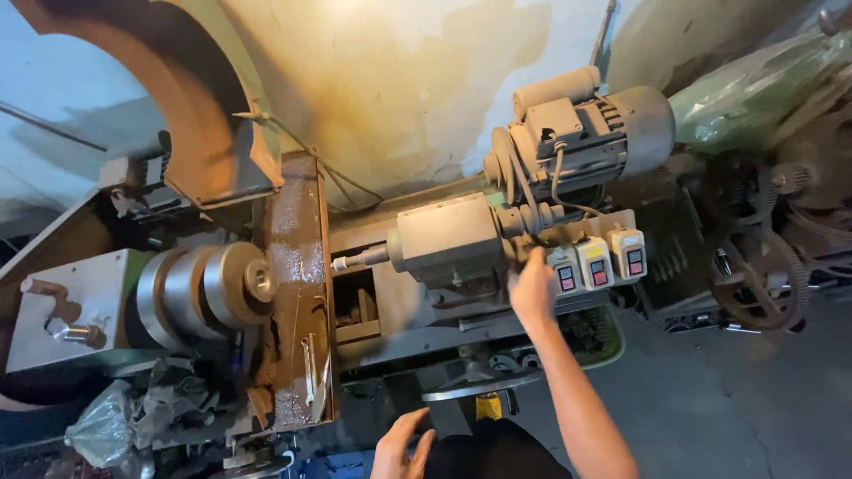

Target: The person operates a metal lathe, using a wrench to tighten a chuck and a cloth to wipe the machine. They then use a file to smooth the surface of a rotating metal part.

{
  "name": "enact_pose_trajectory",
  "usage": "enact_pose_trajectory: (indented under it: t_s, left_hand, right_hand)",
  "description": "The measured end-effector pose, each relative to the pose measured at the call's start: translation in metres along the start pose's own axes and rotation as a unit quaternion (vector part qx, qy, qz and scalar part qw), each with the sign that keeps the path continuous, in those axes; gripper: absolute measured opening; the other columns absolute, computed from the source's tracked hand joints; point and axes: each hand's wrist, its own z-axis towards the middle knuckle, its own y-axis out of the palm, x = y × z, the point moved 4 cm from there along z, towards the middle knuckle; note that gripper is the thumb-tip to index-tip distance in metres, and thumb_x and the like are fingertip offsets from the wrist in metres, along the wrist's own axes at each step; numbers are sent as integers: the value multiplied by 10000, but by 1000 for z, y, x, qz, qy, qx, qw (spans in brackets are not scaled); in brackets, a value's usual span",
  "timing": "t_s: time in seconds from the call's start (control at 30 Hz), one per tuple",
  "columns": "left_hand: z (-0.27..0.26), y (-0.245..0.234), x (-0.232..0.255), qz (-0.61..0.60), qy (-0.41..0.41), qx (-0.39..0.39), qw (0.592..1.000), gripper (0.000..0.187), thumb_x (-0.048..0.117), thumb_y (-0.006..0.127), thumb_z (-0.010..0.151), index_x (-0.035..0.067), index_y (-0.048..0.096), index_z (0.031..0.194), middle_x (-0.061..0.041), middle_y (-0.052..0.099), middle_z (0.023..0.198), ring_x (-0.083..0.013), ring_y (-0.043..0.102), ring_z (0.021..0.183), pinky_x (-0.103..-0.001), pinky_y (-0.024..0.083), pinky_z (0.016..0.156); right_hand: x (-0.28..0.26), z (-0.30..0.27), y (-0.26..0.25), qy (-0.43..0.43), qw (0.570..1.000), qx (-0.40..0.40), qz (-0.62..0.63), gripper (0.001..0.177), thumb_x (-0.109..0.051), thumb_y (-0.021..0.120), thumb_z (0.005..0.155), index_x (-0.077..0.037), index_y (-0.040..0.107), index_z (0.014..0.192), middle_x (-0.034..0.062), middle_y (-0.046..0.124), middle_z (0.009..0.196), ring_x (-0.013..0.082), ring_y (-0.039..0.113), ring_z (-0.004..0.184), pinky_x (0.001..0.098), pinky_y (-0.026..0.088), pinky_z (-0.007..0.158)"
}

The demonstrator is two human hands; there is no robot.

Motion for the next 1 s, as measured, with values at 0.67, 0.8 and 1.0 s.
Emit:
enact_pose_trajectory:
  t_s: [0.67, 0.8, 1.0]
  left_hand:
    - [91, -9, 119, -382, -207, -21, 900, 273, 216, 623, 1022, -3, 661, 864, 4, 693, 714, -42, 596, 634, -231, 482, 576]
    - [82, -22, 100, -386, -200, 6, 901, 310, 198, 637, 1047, -5, 655, 814, 10, 653, 714, -40, 565, 634, -237, 457, 555]
    - [76, -71, 101, -288, -190, 209, 915, 251, 138, 658, 999, -31, 736, 830, 4, 693, 722, -38, 587, 663, -238, 471, 580]
  right_hand:
    - [-2, -184, -44, 15, 713, -472, 518, 190, -8, 752, 842, -43, 579, 910, 34, 642, 736, 85, 569, 564, 241, 424, 491]
    - [-5, -183, -24, 7, 701, -501, 508, 157, -16, 741, 859, -30, 603, 933, 42, 640, 726, 94, 567, 559, 245, 438, 496]
    - [-32, -202, 3, -4, 757, -431, 491, 150, 8, 699, 863, -19, 636, 996, 68, 681, 831, 120, 642, 714, 271, 531, 643]
